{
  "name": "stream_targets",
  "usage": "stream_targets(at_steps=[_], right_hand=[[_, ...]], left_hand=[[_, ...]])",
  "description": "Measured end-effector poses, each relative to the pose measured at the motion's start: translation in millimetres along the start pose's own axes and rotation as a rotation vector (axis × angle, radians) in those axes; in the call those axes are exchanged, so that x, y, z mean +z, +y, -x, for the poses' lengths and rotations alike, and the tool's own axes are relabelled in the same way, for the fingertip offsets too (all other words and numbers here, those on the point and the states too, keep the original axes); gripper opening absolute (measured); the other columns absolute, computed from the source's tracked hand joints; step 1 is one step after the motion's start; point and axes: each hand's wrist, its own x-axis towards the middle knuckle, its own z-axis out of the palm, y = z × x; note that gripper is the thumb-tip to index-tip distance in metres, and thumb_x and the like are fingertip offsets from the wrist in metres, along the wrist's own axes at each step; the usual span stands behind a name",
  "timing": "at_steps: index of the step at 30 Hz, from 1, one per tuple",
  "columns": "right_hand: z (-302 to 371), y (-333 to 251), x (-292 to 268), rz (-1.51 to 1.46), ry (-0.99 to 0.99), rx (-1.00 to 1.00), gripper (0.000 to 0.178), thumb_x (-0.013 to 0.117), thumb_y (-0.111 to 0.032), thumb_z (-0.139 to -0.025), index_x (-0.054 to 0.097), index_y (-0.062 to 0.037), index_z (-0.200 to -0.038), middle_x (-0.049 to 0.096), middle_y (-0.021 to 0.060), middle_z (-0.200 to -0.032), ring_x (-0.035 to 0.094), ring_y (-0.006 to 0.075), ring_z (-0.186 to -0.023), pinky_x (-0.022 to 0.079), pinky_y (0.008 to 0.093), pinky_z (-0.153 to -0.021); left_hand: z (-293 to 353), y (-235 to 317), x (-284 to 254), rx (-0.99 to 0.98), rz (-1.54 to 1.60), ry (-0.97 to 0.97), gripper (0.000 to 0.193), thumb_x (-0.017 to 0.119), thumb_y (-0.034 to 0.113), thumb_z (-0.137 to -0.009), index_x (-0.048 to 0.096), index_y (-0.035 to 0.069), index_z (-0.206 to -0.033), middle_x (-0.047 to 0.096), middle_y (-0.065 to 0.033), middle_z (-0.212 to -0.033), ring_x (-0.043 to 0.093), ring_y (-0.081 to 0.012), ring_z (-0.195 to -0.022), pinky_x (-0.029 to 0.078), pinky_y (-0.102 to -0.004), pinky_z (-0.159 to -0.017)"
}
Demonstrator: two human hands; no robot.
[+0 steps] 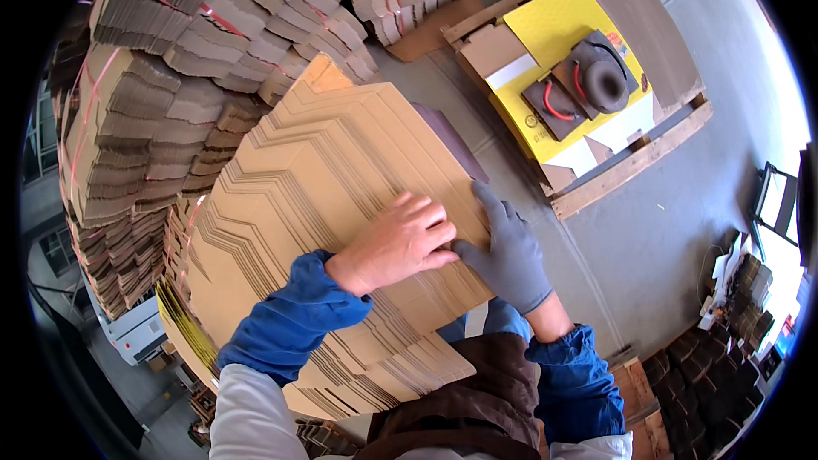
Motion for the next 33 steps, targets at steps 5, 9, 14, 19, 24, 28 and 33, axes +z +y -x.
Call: stream_targets(at_steps=[5, 9, 14, 19, 24, 28, 33], right_hand=[[-3, -4, -1, -0.018, 0.029, -0.039, 0.088, 0.085, -0.033, -0.073, 0.046, -0.0101, -0.148, 0.066, 0.0185, -0.107, 0.068, 0.0364, -0.089, 0.051, 0.0430, -0.080], [-3, -10, -1, 0.099, 0.083, -0.095, 0.089, 0.086, -0.034, -0.070, 0.048, -0.0075, -0.146, 0.066, 0.0174, -0.109, 0.067, 0.0350, -0.091, 0.050, 0.0449, -0.080], [-2, -10, 2, 0.112, 0.066, -0.066, 0.089, 0.086, -0.036, -0.068, 0.049, -0.0063, -0.144, 0.066, 0.0171, -0.112, 0.067, 0.0337, -0.093, 0.047, 0.0474, -0.085], [-3, -8, 6, 0.100, 0.088, -0.089, 0.092, 0.086, -0.035, -0.068, 0.047, -0.0063, -0.145, 0.066, 0.0170, -0.115, 0.066, 0.0344, -0.098, 0.046, 0.0481, -0.088], [-2, -5, 5, 0.065, 0.060, -0.092, 0.093, 0.087, -0.032, -0.068, 0.045, -0.0064, -0.146, 0.065, 0.0173, -0.119, 0.064, 0.0354, -0.104, 0.046, 0.0488, -0.091], [-2, -6, 4, 0.051, 0.050, -0.083, 0.094, 0.088, -0.032, -0.067, 0.044, -0.0064, -0.146, 0.064, 0.0183, -0.120, 0.063, 0.0362, -0.106, 0.046, 0.0487, -0.092], [-3, -7, 1, 0.029, 0.024, -0.059, 0.093, 0.088, -0.029, -0.069, 0.045, -0.0042, -0.147, 0.064, 0.0212, -0.121, 0.062, 0.0386, -0.109, 0.047, 0.0467, -0.095]], left_hand=[[1, 5, -9, -0.025, -0.003, -0.072, 0.032, 0.080, 0.036, -0.081, 0.063, 0.011, -0.092, 0.055, -0.0039, -0.092, 0.055, -0.0239, -0.093, 0.045, -0.0383, -0.085], [4, 8, -11, -0.013, -0.011, -0.045, 0.034, 0.080, 0.039, -0.081, 0.064, 0.010, -0.091, 0.054, -0.0038, -0.093, 0.055, -0.0231, -0.094, 0.045, -0.0376, -0.086], [6, 5, -5, -0.026, -0.008, -0.038, 0.033, 0.078, 0.039, -0.083, 0.064, 0.010, -0.089, 0.054, -0.0035, -0.095, 0.054, -0.0225, -0.095, 0.044, -0.0368, -0.088], [6, 3, -4, -0.003, -0.016, -0.009, 0.034, 0.078, 0.040, -0.083, 0.064, 0.009, -0.089, 0.053, -0.0037, -0.094, 0.054, -0.0228, -0.094, 0.044, -0.0363, -0.087], [10, 1, 1, -0.001, -0.006, 0.003, 0.034, 0.078, 0.040, -0.083, 0.064, 0.009, -0.088, 0.053, -0.0033, -0.093, 0.053, -0.0224, -0.092, 0.044, -0.0367, -0.087], [14, 0, 0, -0.021, 0.011, -0.027, 0.034, 0.079, 0.039, -0.082, 0.064, 0.009, -0.088, 0.054, -0.0029, -0.092, 0.054, -0.0223, -0.091, 0.044, -0.0367, -0.087], [17, -1, 0, -0.024, 0.044, -0.013, 0.034, 0.081, 0.037, -0.080, 0.063, 0.010, -0.088, 0.054, -0.0026, -0.092, 0.054, -0.0227, -0.089, 0.045, -0.0365, -0.087]])
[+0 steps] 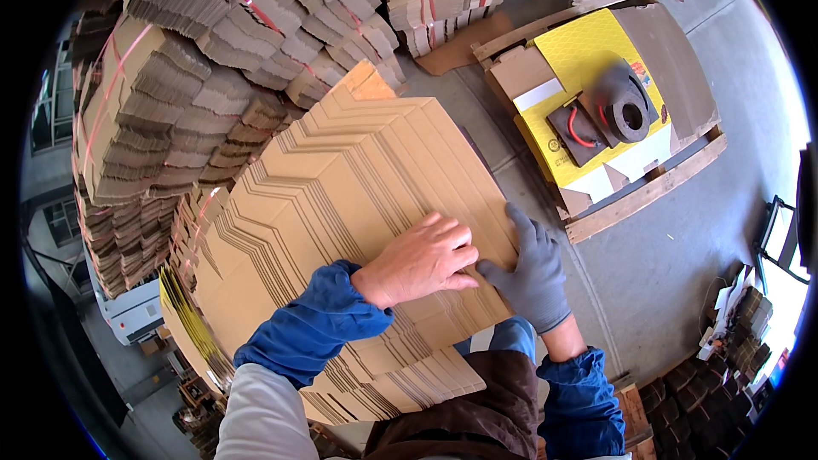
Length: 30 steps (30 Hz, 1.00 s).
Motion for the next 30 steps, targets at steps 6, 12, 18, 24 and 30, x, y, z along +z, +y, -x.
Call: stream_targets(at_steps=[6, 12, 18, 24, 30], right_hand=[[0.1, 0.5, 0.9, 0.000, 0.001, -0.006, 0.094, 0.088, -0.032, -0.069, 0.043, -0.0065, -0.148, 0.064, 0.0193, -0.119, 0.062, 0.0375, -0.106, 0.046, 0.0483, -0.094], [0.2, 2.7, 1.6, -0.009, 0.015, -0.016, 0.093, 0.088, -0.032, -0.069, 0.044, -0.0073, -0.147, 0.064, 0.0195, -0.119, 0.063, 0.0377, -0.104, 0.046, 0.0479, -0.093], [0.1, 2.1, 1.1, 0.000, 0.017, -0.007, 0.093, 0.088, -0.032, -0.068, 0.045, -0.0083, -0.146, 0.064, 0.0194, -0.118, 0.064, 0.0375, -0.105, 0.047, 0.0474, -0.093], [0.3, 3.9, 2.3, -0.014, 0.020, -0.010, 0.093, 0.089, -0.033, -0.067, 0.045, -0.0085, -0.146, 0.064, 0.0192, -0.118, 0.064, 0.0375, -0.105, 0.046, 0.0485, -0.093], [-0.5, -0.6, -0.8, -0.032, -0.047, 0.045, 0.092, 0.088, -0.028, -0.069, 0.045, -0.0034, -0.147, 0.062, 0.0229, -0.127, 0.061, 0.0397, -0.115, 0.048, 0.0457, -0.099]], left_hand=[[1.3, -0.3, 0.3, 0.008, -0.011, -0.005, 0.035, 0.082, 0.038, -0.079, 0.063, 0.010, -0.088, 0.053, -0.0031, -0.092, 0.053, -0.0232, -0.090, 0.045, -0.0365, -0.087], [1.8, 0.1, -0.6, 0.019, -0.035, 0.003, 0.036, 0.081, 0.039, -0.080, 0.064, 0.010, -0.090, 0.053, -0.0036, -0.093, 0.053, -0.0235, -0.091, 0.045, -0.0364, -0.088], [2.6, -0.9, 0.6, 0.012, -0.039, -0.010, 0.036, 0.081, 0.039, -0.080, 0.064, 0.010, -0.092, 0.055, -0.0038, -0.095, 0.054, -0.0236, -0.093, 0.045, -0.0361, -0.088], [6.0, -2.1, 0.1, -0.016, -0.025, -0.020, 0.036, 0.081, 0.038, -0.079, 0.063, 0.010, -0.092, 0.055, -0.0038, -0.095, 0.055, -0.0234, -0.094, 0.045, -0.0361, -0.088], [8.3, -1.8, 2.6, -0.008, -0.053, 0.000, 0.036, 0.082, 0.038, -0.079, 0.061, 0.010, -0.089, 0.054, -0.0037, -0.094, 0.055, -0.0236, -0.094, 0.045, -0.0366, -0.088]])
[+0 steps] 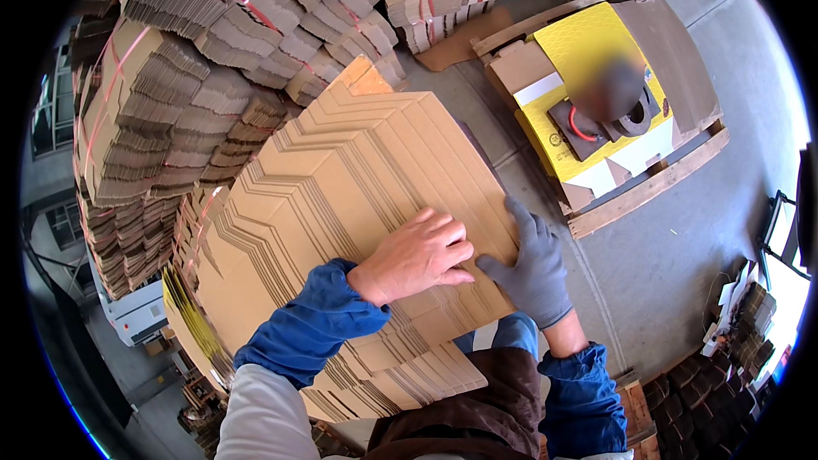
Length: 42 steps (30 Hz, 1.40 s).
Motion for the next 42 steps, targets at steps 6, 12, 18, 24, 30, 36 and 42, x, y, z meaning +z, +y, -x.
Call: stream_targets(at_steps=[6, 12, 18, 24, 30, 36, 42], right_hand=[[1, 3, 3, -0.008, 0.044, -0.035, 0.092, 0.088, -0.029, -0.068, 0.046, -0.0050, -0.147, 0.063, 0.0213, -0.125, 0.061, 0.0392, -0.112, 0.048, 0.0462, -0.096], [3, -1, -3, 0.113, 0.075, -0.055, 0.093, 0.087, -0.036, -0.068, 0.045, -0.0081, -0.147, 0.060, 0.0169, -0.130, 0.059, 0.0360, -0.116, 0.041, 0.0538, -0.102], [12, -22, 2, 0.296, 0.097, -0.075, 0.096, 0.086, -0.042, -0.068, 0.045, -0.0095, -0.149, 0.047, 0.0179, -0.148, 0.047, 0.0370, -0.136, 0.030, 0.0633, -0.113], [13, -13, 12, 0.297, 0.130, -0.089, 0.099, 0.086, -0.044, -0.067, 0.044, -0.0098, -0.149, 0.043, 0.0215, -0.151, 0.043, 0.0438, -0.138, 0.028, 0.0657, -0.113], [13, -13, 13, 0.297, 0.089, -0.074, 0.097, 0.085, -0.046, -0.069, 0.044, -0.0107, -0.150, 0.041, 0.0250, -0.154, 0.039, 0.0460, -0.142, 0.025, 0.0647, -0.116], [13, -14, 11, 0.279, 0.071, -0.053, 0.097, 0.084, -0.046, -0.070, 0.044, -0.0106, -0.151, 0.039, 0.0251, -0.156, 0.037, 0.0460, -0.144, 0.021, 0.0629, -0.119], [13, -13, 12, 0.280, 0.062, -0.043, 0.098, 0.085, -0.045, -0.069, 0.043, -0.0111, -0.152, 0.037, 0.0244, -0.157, 0.036, 0.0454, -0.145, 0.021, 0.0626, -0.119]], left_hand=[[-1, 3, 1, 0.016, -0.012, 0.001, 0.036, 0.082, 0.037, -0.078, 0.061, 0.010, -0.088, 0.054, -0.0037, -0.093, 0.055, -0.0240, -0.094, 0.045, -0.0370, -0.088], [-5, 1, -2, 0.023, 0.019, 0.020, 0.038, 0.083, 0.036, -0.077, 0.059, 0.009, -0.087, 0.055, -0.0047, -0.092, 0.055, -0.0254, -0.092, 0.045, -0.0380, -0.087], [-3, 1, -1, -0.012, 0.073, 0.000, 0.038, 0.085, 0.034, -0.076, 0.058, 0.010, -0.089, 0.055, -0.0048, -0.091, 0.055, -0.0257, -0.091, 0.044, -0.0382, -0.086], [-3, 2, -3, 0.029, 0.040, 0.006, 0.035, 0.083, 0.035, -0.077, 0.059, 0.011, -0.085, 0.054, -0.0030, -0.089, 0.055, -0.0241, -0.091, 0.044, -0.0378, -0.086], [2, 2, -3, 0.041, 0.024, 0.022, 0.034, 0.081, 0.036, -0.079, 0.060, 0.011, -0.086, 0.054, -0.0024, -0.091, 0.055, -0.0230, -0.093, 0.045, -0.0375, -0.088], [3, 1, -1, 0.054, 0.036, 0.029, 0.034, 0.079, 0.038, -0.080, 0.060, 0.011, -0.086, 0.054, -0.0029, -0.091, 0.056, -0.0226, -0.095, 0.045, -0.0375, -0.090], [5, 0, 2, 0.055, 0.031, 0.037, 0.034, 0.080, 0.039, -0.080, 0.060, 0.012, -0.085, 0.053, -0.0010, -0.090, 0.054, -0.0215, -0.091, 0.044, -0.0366, -0.088]])
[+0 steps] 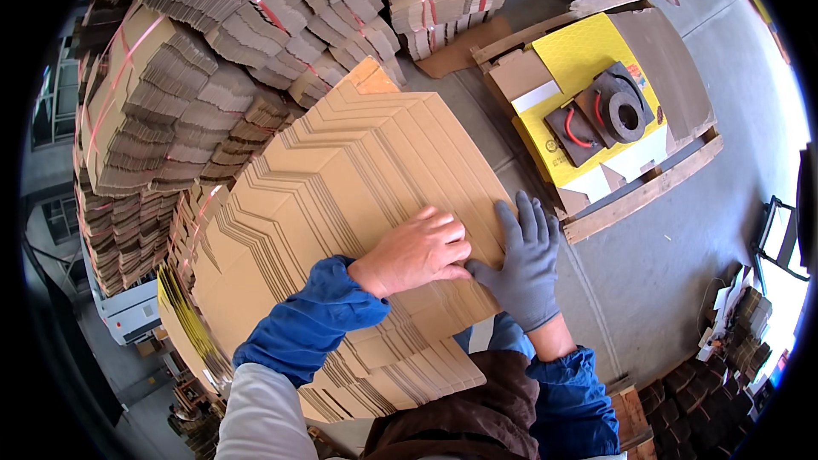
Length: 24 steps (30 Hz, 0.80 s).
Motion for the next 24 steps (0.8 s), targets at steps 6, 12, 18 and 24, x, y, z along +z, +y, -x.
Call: stream_targets(at_steps=[6, 12, 18, 24], right_hand=[[0, 1, 0, -0.002, -0.005, 0.004, 0.098, 0.085, -0.046, -0.069, 0.043, -0.0116, -0.152, 0.037, 0.0240, -0.158, 0.036, 0.0453, -0.144, 0.021, 0.0623, -0.119], [-1, 1, 0, -0.001, -0.007, 0.007, 0.099, 0.085, -0.048, -0.070, 0.043, -0.0120, -0.152, 0.037, 0.0239, -0.158, 0.036, 0.0450, -0.144, 0.022, 0.0621, -0.118], [0, 0, 0, -0.004, -0.013, 0.014, 0.099, 0.085, -0.048, -0.069, 0.043, -0.0125, -0.152, 0.037, 0.0242, -0.158, 0.037, 0.0447, -0.144, 0.023, 0.0627, -0.118], [1, 1, 3, -0.008, -0.002, 0.010, 0.100, 0.085, -0.048, -0.068, 0.042, -0.0127, -0.152, 0.037, 0.0245, -0.158, 0.037, 0.0446, -0.145, 0.024, 0.0638, -0.117]], left_hand=[[3, 0, 1, 0.006, -0.019, -0.008, 0.035, 0.080, 0.040, -0.080, 0.060, 0.012, -0.084, 0.054, -0.0009, -0.090, 0.054, -0.0213, -0.090, 0.045, -0.0363, -0.088], [9, 0, 2, 0.012, -0.032, -0.001, 0.033, 0.081, 0.037, -0.079, 0.059, 0.012, -0.083, 0.054, -0.0014, -0.090, 0.054, -0.0215, -0.091, 0.045, -0.0363, -0.088], [14, 0, 1, 0.016, -0.031, 0.006, 0.033, 0.080, 0.036, -0.080, 0.060, 0.012, -0.084, 0.054, -0.0020, -0.090, 0.055, -0.0216, -0.092, 0.046, -0.0365, -0.089], [17, -1, 6, 0.022, -0.025, 0.013, 0.033, 0.081, 0.036, -0.079, 0.059, 0.011, -0.084, 0.055, -0.0020, -0.092, 0.054, -0.0230, -0.093, 0.046, -0.0377, -0.090]])
